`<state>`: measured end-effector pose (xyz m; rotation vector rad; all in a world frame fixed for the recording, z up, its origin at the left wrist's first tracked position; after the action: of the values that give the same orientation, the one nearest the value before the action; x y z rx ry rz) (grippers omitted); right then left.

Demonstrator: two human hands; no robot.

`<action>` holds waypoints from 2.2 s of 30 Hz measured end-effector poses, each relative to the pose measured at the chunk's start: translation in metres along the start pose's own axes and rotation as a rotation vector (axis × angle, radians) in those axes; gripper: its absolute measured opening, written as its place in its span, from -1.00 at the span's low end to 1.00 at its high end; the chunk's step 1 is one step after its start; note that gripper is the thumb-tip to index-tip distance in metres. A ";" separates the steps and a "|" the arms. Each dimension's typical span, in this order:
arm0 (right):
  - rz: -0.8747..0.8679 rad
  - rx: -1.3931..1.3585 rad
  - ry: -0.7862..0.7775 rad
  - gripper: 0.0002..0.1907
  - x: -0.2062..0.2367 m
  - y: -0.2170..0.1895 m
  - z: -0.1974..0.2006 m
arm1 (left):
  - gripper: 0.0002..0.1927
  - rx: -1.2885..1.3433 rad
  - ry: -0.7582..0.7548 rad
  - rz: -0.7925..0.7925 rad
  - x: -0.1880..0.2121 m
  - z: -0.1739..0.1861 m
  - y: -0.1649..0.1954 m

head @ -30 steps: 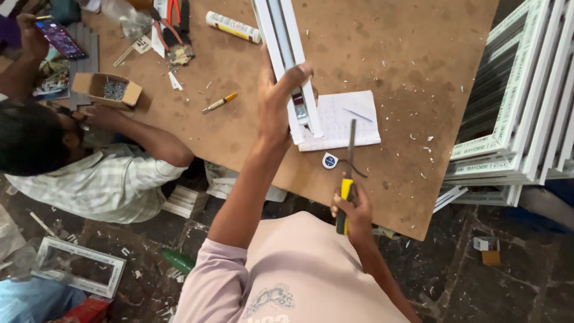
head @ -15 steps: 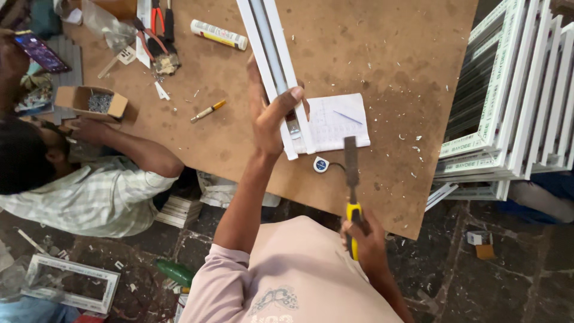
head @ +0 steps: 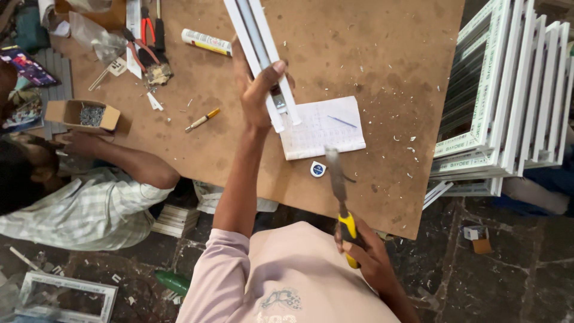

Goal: The person carries a white window frame to the work table and sets it down, writes notes on a paper sheet, measures the frame with a tape measure, then holds the frame upright and files its edge with a hand file, repositioning the frame to file different spots.

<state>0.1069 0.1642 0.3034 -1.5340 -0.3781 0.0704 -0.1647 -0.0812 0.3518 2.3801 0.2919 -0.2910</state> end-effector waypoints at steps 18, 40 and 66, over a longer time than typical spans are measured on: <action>-0.312 -0.021 0.041 -0.40 -0.004 0.005 -0.008 | -0.35 0.048 -0.057 -0.003 0.049 0.022 -0.030; -0.347 -0.016 0.135 -0.47 0.012 0.018 -0.010 | -0.44 0.108 -0.075 0.002 0.074 0.029 -0.029; -0.436 0.219 0.146 -0.52 0.023 -0.026 -0.022 | -0.46 -0.107 0.069 0.130 0.087 0.010 -0.023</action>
<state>0.1296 0.1487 0.3336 -1.2058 -0.5610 -0.3307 -0.0901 -0.0597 0.3050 2.2938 0.1788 -0.1299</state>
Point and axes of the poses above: each hand's wrist, its own x-axis away from the middle knuckle, its own z-axis out of the back of the hand, y = z × x, the point moved 1 cm from there along -x, towards the middle knuckle, and after that the axes turned 11 degrees about x, right-handed, at the moved point
